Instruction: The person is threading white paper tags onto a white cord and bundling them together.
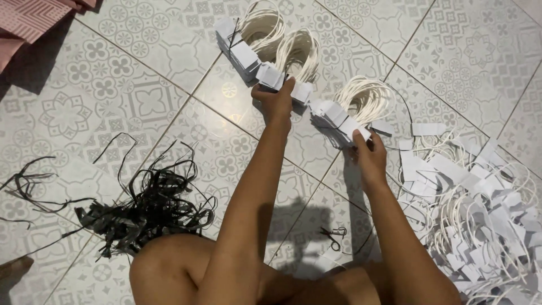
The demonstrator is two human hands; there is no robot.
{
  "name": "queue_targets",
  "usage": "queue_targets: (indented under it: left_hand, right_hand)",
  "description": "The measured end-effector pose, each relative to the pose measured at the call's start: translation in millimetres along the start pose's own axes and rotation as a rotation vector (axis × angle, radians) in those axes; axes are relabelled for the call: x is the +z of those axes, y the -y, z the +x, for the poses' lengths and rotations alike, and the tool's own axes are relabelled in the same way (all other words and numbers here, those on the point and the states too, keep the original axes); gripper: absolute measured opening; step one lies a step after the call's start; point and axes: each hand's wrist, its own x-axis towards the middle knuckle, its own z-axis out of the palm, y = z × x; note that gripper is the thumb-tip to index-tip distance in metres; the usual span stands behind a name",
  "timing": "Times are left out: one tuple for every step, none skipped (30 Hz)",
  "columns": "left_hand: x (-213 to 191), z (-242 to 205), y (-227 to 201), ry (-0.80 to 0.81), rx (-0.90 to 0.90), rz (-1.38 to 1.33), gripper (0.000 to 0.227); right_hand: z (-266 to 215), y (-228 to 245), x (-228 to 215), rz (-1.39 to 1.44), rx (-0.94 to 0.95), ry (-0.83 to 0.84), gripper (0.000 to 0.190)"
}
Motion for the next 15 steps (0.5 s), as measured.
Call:
queue_targets:
  left_hand:
    - [-6,-6,-2,-0.005,-0.001,0.000,0.109]
    - [-11,-13,-4,0.029,0.028,-0.007,0.102]
    - [-17,-19,-7,0.067,0.060,-0.011,0.094]
    - [-26,-26,-5,0.065,0.062,-0.007,0.094]
    - [-36,-35,-1,0.088,0.067,-0.021,0.091]
    - [-46,-44,4,0.111,0.071,-0.035,0.089]
    - [-68,-65,0,0.102,0.069,-0.032,0.089]
    - [-90,-86,-5,0.109,0.055,-0.064,0.087]
    - [-111,-107,-11,0.120,0.044,-0.089,0.086]
    - [-127,-120,-25,0.115,0.045,-0.079,0.086]
    - [-143,-136,-37,0.025,0.023,-0.091,0.085]
    - [-159,-152,-49,-0.065,0.003,-0.102,0.085]
    - [-173,-125,-35,-0.069,0.004,-0.100,0.085]
    - [-188,-98,-22,-0.125,0.041,-0.113,0.088]
    - [-203,-70,-9,-0.181,0.078,-0.131,0.091]
  right_hand:
    - [7,-2,-3,-0.001,0.002,0.005,0.058]
    - [14,-5,-7,-0.012,-0.021,0.003,0.059]
    - [21,-8,-9,-0.019,-0.043,-0.002,0.060]
    - [27,-10,-8,-0.015,-0.041,0.000,0.060]
    - [32,-12,-9,-0.020,-0.057,-0.006,0.059]
    - [36,-16,-10,-0.025,-0.073,-0.012,0.059]
    - [38,-15,-5,-0.025,-0.068,-0.004,0.059]
    - [40,-15,-1,0.001,-0.093,0.000,0.057]
    - [42,-16,4,0.032,-0.115,-0.001,0.056]
    - [45,-12,12,0.039,-0.106,0.002,0.056]
    - [46,-11,18,0.031,-0.136,0.027,0.055]
    - [48,-10,23,0.023,-0.165,0.051,0.055]
    - [48,-8,35,0.025,-0.162,0.055,0.055]
    - [48,-5,47,0.028,-0.150,0.065,0.053]
    - [49,-1,60,0.029,-0.140,0.077,0.052]
